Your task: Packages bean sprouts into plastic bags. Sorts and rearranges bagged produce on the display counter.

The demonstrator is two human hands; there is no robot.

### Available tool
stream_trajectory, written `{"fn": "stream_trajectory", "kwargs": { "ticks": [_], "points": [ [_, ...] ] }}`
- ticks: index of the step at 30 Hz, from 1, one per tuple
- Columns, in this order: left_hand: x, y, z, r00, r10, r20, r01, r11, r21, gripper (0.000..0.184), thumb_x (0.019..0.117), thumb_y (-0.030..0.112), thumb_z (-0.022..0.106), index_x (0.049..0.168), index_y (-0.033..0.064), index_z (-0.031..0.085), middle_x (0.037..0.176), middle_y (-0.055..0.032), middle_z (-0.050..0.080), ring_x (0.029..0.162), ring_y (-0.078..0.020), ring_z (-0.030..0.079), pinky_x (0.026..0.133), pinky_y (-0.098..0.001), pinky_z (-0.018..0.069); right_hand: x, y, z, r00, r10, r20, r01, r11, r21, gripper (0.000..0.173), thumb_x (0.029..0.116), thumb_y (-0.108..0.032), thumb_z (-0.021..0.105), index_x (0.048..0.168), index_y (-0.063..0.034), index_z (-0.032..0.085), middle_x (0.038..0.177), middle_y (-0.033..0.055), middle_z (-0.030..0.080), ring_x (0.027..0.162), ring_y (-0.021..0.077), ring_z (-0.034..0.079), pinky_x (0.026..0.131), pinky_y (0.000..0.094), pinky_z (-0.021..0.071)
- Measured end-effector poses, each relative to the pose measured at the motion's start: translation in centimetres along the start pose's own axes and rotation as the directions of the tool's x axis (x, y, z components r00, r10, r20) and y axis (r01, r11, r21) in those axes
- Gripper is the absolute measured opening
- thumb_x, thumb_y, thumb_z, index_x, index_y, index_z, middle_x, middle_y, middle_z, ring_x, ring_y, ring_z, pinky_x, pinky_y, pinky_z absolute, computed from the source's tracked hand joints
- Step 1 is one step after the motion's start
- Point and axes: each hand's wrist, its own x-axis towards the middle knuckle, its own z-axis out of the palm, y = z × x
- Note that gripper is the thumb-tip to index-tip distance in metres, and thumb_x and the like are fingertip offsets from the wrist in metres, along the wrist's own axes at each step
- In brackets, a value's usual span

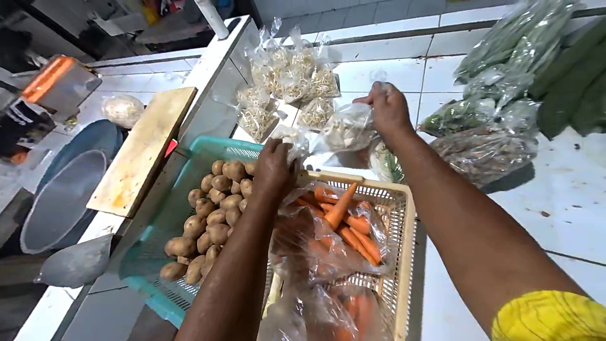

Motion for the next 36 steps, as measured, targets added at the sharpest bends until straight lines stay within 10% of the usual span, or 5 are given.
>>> {"fn": "stream_trajectory", "kwargs": {
  "ticks": [12, 16, 25, 30, 36],
  "points": [
    [0.9, 6.7, 0.4, 0.938, -0.213, 0.273, 0.279, 0.001, -0.96, 0.037, 0.1029, 0.025, 0.063, 0.131, 0.0011, 0.057, 0.111, -0.0177, 0.07, 0.092, -0.0299, 0.073, 0.079, -0.0501, 0.0637, -3.3, -5.0, -0.4, 0.846, 0.227, 0.482, -0.443, 0.803, 0.399, 0.065, 0.0984, -0.053, 0.062, 0.148, -0.0159, 0.042, 0.121, 0.0098, 0.069, 0.104, 0.0249, 0.07, 0.086, 0.0459, 0.0609],
    [0.6, 6.2, -0.1, 0.914, -0.255, 0.316, 0.373, 0.22, -0.902, 0.045, 0.1034, 0.041, 0.06, 0.123, -0.0001, 0.063, 0.101, -0.0161, 0.074, 0.083, -0.0276, 0.075, 0.073, -0.0463, 0.0655, -4.3, -4.3, 0.8, 0.864, 0.089, 0.496, -0.337, 0.834, 0.437, 0.086, 0.0805, -0.004, 0.081, 0.152, -0.0108, 0.035, 0.122, 0.0151, 0.068, 0.098, 0.0275, 0.073, 0.081, 0.0449, 0.0646],
    [-11.4, -0.3, -7.8, 0.993, -0.106, -0.057, 0.063, 0.863, -0.501, 0.037, 0.1052, 0.032, 0.057, 0.137, 0.0135, 0.06, 0.124, -0.0032, 0.069, 0.095, -0.0161, 0.073, 0.081, -0.0399, 0.0651, -1.6, -3.4, 1.7, 0.999, 0.038, -0.022, -0.044, 0.908, -0.416, 0.074, 0.0805, -0.024, 0.083, 0.146, -0.007, 0.052, 0.14, 0.0263, 0.055, 0.125, 0.0455, 0.055, 0.1, 0.0642, 0.0485],
    [-22.8, -1.5, -6.4, 0.972, -0.144, -0.188, 0.037, 0.878, -0.478, 0.04, 0.103, 0.032, 0.059, 0.13, 0.0035, 0.063, 0.118, -0.0099, 0.07, 0.09, -0.0192, 0.072, 0.077, -0.0398, 0.0649, -0.5, -4.7, 7.5, 0.857, -0.308, 0.414, 0.494, 0.722, -0.484, 0.02, 0.0911, -0.019, 0.069, 0.109, -0.0117, 0.073, 0.116, 0.0134, 0.069, 0.112, 0.0322, 0.065, 0.096, 0.0544, 0.0547],
    [-31.4, -1.4, -5.3, 0.946, -0.282, -0.16, 0.168, 0.848, -0.503, 0.033, 0.0995, 0.018, 0.065, 0.128, 0.002, 0.065, 0.129, -0.0127, 0.066, 0.102, -0.0187, 0.072, 0.083, -0.0361, 0.0653, 0.0, -2.9, 15.1, 0.807, 0.153, 0.571, 0.387, 0.593, -0.706, 0.048, 0.0885, -0.046, 0.076, 0.114, -0.0053, 0.07, 0.115, 0.0231, 0.069, 0.107, 0.0455, 0.066, 0.082, 0.0696, 0.0533]
  ]
}}
